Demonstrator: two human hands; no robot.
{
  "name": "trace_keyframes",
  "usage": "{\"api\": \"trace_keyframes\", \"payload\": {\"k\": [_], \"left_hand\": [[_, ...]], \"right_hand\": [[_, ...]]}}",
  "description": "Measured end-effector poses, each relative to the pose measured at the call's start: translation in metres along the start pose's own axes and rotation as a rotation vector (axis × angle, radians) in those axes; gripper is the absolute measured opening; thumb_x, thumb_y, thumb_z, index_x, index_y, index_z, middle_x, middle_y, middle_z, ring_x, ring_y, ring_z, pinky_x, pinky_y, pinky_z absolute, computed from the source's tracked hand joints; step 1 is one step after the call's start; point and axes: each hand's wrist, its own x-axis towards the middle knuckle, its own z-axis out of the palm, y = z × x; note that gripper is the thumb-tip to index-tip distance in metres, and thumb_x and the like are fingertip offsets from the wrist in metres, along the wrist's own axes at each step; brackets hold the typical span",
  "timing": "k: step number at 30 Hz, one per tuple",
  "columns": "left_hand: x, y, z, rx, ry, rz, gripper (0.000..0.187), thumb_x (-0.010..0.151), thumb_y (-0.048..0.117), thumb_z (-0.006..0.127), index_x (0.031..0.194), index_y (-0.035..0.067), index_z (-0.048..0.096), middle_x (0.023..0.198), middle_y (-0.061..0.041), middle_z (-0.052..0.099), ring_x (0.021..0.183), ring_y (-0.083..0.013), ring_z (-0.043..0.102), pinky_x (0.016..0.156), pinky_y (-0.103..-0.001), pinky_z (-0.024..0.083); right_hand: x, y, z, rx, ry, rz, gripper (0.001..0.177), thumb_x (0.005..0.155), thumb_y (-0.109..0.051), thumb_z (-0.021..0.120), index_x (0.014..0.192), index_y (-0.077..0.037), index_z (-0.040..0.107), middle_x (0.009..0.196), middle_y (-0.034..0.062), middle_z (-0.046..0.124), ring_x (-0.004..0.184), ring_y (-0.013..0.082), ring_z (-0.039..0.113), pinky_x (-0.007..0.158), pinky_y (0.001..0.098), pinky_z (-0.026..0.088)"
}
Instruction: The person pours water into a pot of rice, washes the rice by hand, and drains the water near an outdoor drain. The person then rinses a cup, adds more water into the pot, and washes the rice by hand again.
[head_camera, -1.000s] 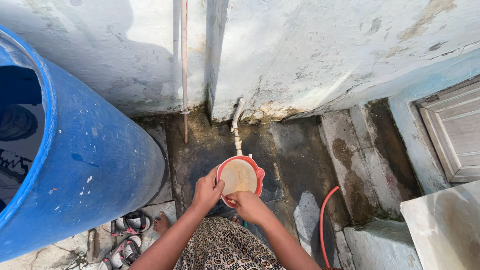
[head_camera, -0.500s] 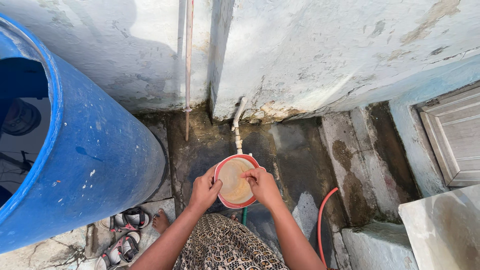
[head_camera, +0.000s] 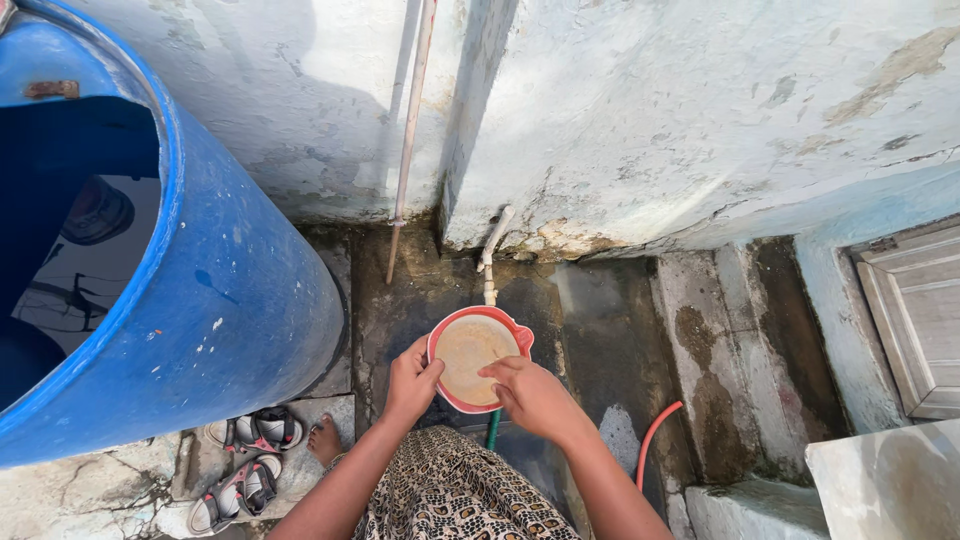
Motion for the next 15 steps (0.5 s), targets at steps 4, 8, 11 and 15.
{"api": "trace_keyframes", "payload": {"k": [4, 8, 11, 15], "left_hand": [[0.004, 0.016, -0.010, -0.108, 0.044, -0.006, 0.043, 0.085, -0.003, 0.055, 0.127, -0.006, 0.065, 0.100, -0.007, 0.076, 0.083, -0.0116, 0.067, 0.073, -0.029, 0.052], [0.005, 0.080, -0.027, 0.725, 0.144, -0.112, 0.030, 0.094, 0.016, 0.067, 0.121, 0.006, 0.072, 0.089, -0.022, 0.073, 0.084, -0.0332, 0.070, 0.078, -0.041, 0.052], [0.011, 0.110, -0.042, 1.027, 0.354, 0.504, 0.030, 0.082, 0.013, 0.071, 0.109, 0.002, 0.070, 0.095, -0.022, 0.070, 0.088, -0.0417, 0.067, 0.079, -0.048, 0.053], [0.063, 0.077, -0.025, 1.007, -0.558, 0.087, 0.023, 0.089, 0.011, 0.063, 0.106, 0.012, 0.078, 0.106, -0.014, 0.077, 0.101, -0.0298, 0.073, 0.089, -0.042, 0.054]], "right_hand": [[-0.003, -0.020, 0.014, -0.297, 0.258, -0.405, 0.046, 0.068, -0.036, 0.070, 0.106, -0.009, 0.071, 0.099, 0.0061, 0.070, 0.106, 0.0266, 0.067, 0.103, 0.0524, 0.040], [0.016, -0.008, 0.026, -0.349, 0.163, -0.397, 0.019, 0.079, -0.008, 0.070, 0.097, -0.010, 0.073, 0.087, 0.0035, 0.070, 0.092, 0.0224, 0.068, 0.103, 0.0417, 0.048], [0.027, -0.013, 0.025, -0.342, 0.219, -0.544, 0.018, 0.076, -0.007, 0.069, 0.094, -0.011, 0.071, 0.086, 0.0011, 0.070, 0.090, 0.0199, 0.067, 0.094, 0.0362, 0.049], [0.047, -0.029, 0.014, -0.341, 0.201, -0.732, 0.018, 0.075, -0.009, 0.068, 0.093, -0.011, 0.070, 0.085, 0.0014, 0.067, 0.089, 0.0197, 0.066, 0.093, 0.0363, 0.050]]}}
